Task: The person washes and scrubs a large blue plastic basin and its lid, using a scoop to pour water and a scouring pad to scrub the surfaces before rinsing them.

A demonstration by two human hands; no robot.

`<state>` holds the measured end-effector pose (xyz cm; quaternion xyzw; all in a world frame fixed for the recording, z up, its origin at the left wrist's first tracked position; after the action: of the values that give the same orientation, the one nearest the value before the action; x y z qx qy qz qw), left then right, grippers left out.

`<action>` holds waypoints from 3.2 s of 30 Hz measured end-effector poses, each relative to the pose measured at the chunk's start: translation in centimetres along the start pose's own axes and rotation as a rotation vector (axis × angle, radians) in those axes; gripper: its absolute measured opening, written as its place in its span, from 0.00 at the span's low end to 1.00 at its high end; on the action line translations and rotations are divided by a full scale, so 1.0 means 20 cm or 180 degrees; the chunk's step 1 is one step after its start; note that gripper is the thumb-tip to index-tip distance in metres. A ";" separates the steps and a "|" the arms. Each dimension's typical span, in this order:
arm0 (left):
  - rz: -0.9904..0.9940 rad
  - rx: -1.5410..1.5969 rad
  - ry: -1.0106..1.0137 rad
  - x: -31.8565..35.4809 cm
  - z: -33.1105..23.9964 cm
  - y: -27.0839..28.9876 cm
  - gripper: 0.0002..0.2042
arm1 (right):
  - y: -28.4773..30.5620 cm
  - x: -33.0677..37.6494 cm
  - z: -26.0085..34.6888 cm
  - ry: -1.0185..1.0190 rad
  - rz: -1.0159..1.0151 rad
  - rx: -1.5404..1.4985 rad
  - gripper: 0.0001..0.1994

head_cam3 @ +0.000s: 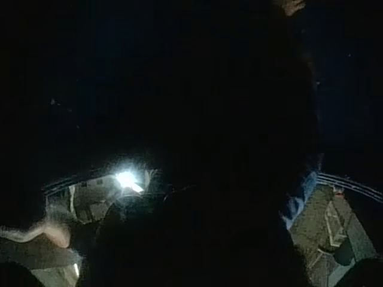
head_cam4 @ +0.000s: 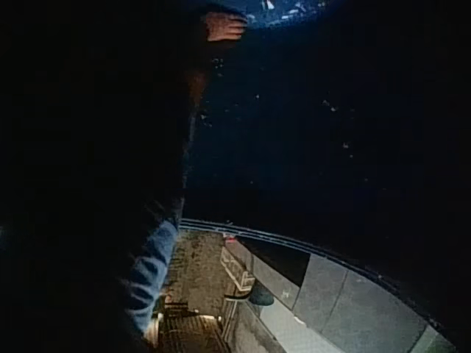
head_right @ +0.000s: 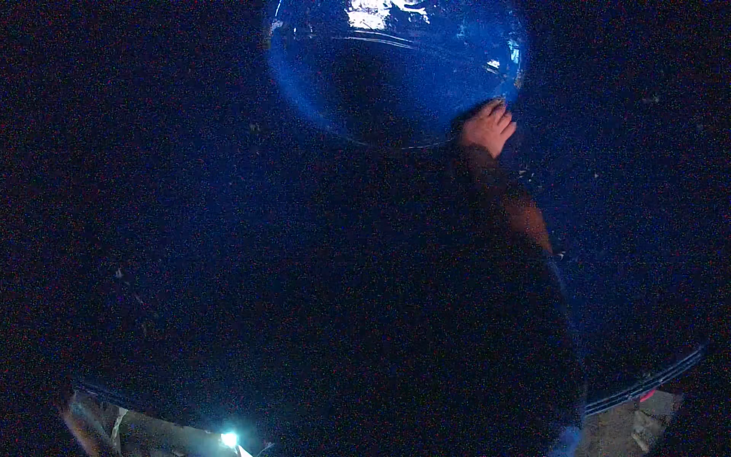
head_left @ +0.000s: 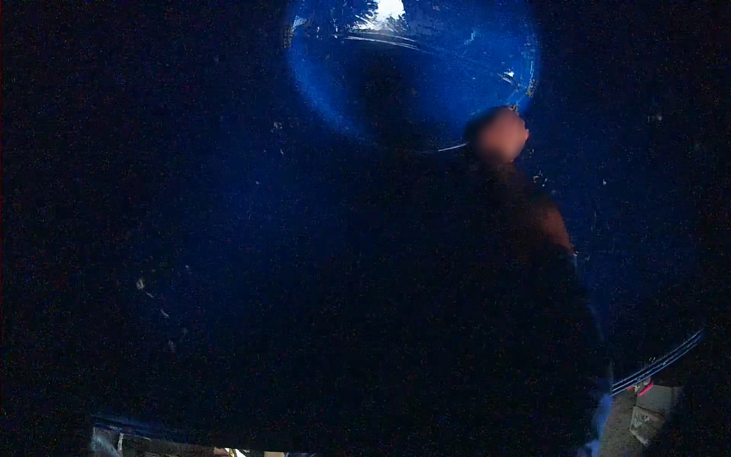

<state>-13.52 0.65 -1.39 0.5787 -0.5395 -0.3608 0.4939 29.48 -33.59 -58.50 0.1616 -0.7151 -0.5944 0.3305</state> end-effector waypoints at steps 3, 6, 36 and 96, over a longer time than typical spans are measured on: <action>0.0009 0.0010 -0.0003 -0.01 0.01 -0.03 0.23 | 0.14 0.14 0.28 -0.0614 -0.1528 -0.0868 0.38; -0.0038 -0.0018 0.0040 0.00 0.03 -0.02 0.23 | 0.36 0.31 0.87 0.0579 -0.1323 -0.2044 0.42; 0.0049 -0.0068 0.0061 -0.10 0.08 -0.06 0.24 | 0.64 -0.29 1.98 0.1446 -0.0697 -0.2179 0.30; 0.0568 0.1244 -0.1159 -0.41 -0.62 -0.12 0.33 | 3.19 -0.08 -0.04 0.2855 -0.0313 0.1108 0.20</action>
<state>-2.42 10.73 -1.62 0.5388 -0.7275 -0.3030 0.2977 41.55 -17.79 2.12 0.4885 -0.5824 -0.3524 0.5459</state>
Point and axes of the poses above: each hand's wrist, its own x-axis away from the middle knuckle, its own y-axis out of the back of the hand, z = x × y, the point moved 8 cm from there along -x, towards the middle knuckle, and after that the axes turned 7 degrees about -z, right-handed, at the moved point
